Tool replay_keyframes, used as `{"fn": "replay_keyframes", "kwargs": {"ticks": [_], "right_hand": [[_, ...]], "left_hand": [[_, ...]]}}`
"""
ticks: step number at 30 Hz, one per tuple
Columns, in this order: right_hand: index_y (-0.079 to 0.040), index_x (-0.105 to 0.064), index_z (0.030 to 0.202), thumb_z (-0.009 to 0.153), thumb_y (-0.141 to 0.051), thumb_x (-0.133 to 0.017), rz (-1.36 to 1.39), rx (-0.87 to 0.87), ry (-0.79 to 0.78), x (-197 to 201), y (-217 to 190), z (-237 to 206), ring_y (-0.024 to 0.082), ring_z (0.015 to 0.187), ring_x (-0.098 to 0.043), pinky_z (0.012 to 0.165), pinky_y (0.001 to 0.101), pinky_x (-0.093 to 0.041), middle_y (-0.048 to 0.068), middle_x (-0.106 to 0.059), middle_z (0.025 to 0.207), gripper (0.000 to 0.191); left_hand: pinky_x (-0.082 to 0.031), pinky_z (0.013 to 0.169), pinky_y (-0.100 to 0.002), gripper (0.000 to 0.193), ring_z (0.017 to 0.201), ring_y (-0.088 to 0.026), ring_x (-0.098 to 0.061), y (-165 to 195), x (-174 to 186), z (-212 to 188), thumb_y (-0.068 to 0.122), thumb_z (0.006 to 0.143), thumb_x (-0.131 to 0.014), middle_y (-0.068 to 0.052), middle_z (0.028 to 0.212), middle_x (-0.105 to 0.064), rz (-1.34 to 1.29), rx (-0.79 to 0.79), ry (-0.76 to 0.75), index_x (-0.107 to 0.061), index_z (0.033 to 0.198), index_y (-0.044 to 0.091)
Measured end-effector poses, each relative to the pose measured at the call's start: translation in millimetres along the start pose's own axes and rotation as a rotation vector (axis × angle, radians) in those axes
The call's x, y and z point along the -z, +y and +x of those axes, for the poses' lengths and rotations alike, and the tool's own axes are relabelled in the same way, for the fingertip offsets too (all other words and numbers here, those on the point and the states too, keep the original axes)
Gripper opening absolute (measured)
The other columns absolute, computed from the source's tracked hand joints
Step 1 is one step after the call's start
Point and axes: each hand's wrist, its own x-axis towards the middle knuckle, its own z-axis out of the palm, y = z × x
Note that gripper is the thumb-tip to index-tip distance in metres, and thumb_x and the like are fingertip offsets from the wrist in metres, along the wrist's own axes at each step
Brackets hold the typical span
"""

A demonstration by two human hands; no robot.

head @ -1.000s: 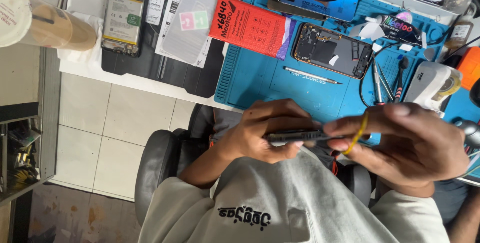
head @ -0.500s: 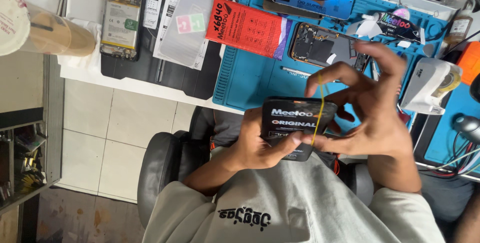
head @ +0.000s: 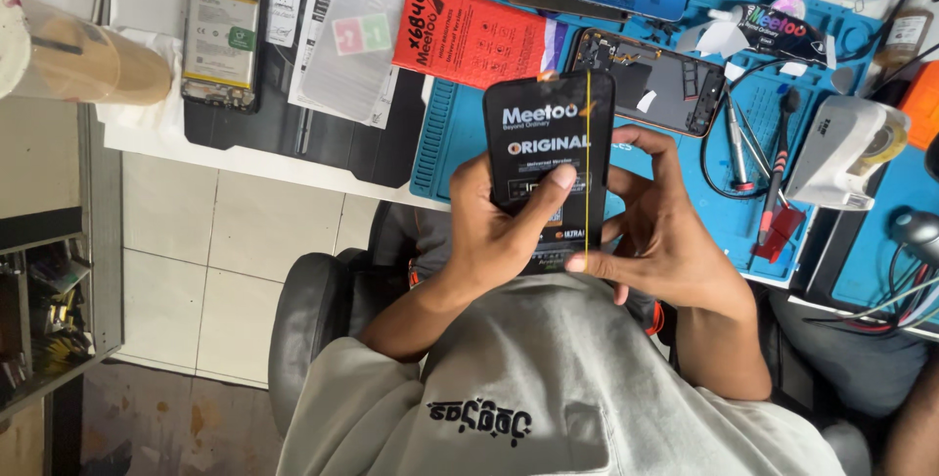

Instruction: The person holds a smartphone with a newly fitted replacement screen and wraps rubber bands around it one at a time, stretching each band across the phone and rotating the phone to add crisscrossing bands over the screen and back. They continue until the phone is covered in a grid of rubber bands and set it on the work mat.

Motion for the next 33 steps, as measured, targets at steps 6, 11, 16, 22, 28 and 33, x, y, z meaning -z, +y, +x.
{"fn": "replay_keyframes", "kwargs": {"ticks": [6,11,16,22,28,33], "right_hand": [[-0.011,-0.016,0.147,0.073,0.011,-0.079,0.075,-0.081,0.006,0.7,5.3,0.4,0.017,0.081,-0.074,0.037,0.0286,-0.061,0.020,-0.061,0.132,0.100],[-0.011,-0.018,0.150,0.075,0.011,-0.079,0.112,-0.079,0.017,-4.5,13.2,0.8,0.016,0.077,-0.073,0.038,0.0283,-0.061,0.020,-0.065,0.122,0.099],[-0.009,-0.026,0.148,0.074,0.014,-0.080,0.033,-0.006,0.265,-14.7,14.0,-4.1,0.019,0.085,-0.075,0.039,0.0244,-0.056,0.017,-0.067,0.119,0.094],[-0.010,-0.027,0.153,0.082,0.020,-0.080,-0.156,0.326,0.550,-39.7,29.1,-21.3,0.026,0.107,-0.076,0.058,0.0188,-0.052,0.015,-0.050,0.135,0.094],[-0.008,-0.039,0.145,0.086,0.017,-0.076,-0.241,0.584,0.670,-54.0,59.6,-24.4,0.024,0.116,-0.065,0.065,0.0195,-0.056,0.016,-0.042,0.143,0.073],[0.000,-0.045,0.147,0.096,0.007,-0.073,-0.054,0.588,0.553,-49.4,74.0,-34.0,0.021,0.122,-0.062,0.081,0.0269,-0.064,0.018,-0.050,0.143,0.059]], "left_hand": [[-0.055,0.072,-0.022,0.012,0.084,-0.003,-0.065,-0.1,-3.9,5.0,0.008,0.104,-0.069,-0.001,0.095,-0.073,-0.002,-0.032,0.024,-0.070,0.110,-0.002],[-0.054,0.069,-0.022,0.011,0.082,-0.003,-0.066,4.2,-2.8,4.3,0.008,0.104,-0.069,-0.002,0.093,-0.074,-0.001,-0.020,0.040,-0.070,0.108,-0.002],[-0.053,0.069,-0.022,0.011,0.076,-0.001,-0.064,3.4,-3.1,4.5,0.009,0.105,-0.070,-0.001,0.091,-0.072,0.028,-0.044,0.035,-0.068,0.107,-0.001],[-0.053,0.070,-0.021,0.011,0.082,-0.002,-0.063,-6.5,-3.2,8.6,0.009,0.104,-0.069,0.000,0.092,-0.072,0.011,-0.022,0.079,-0.069,0.106,-0.002],[-0.050,0.070,-0.021,0.009,0.083,-0.002,-0.062,-11.4,-4.7,7.1,0.007,0.103,-0.071,0.000,0.093,-0.072,-0.050,-0.031,0.094,-0.069,0.106,-0.002],[-0.051,0.074,-0.023,0.014,0.083,-0.004,-0.062,-13.3,3.1,7.2,0.012,0.104,-0.067,-0.001,0.093,-0.072,-0.014,-0.060,0.104,-0.068,0.108,-0.002]]}}
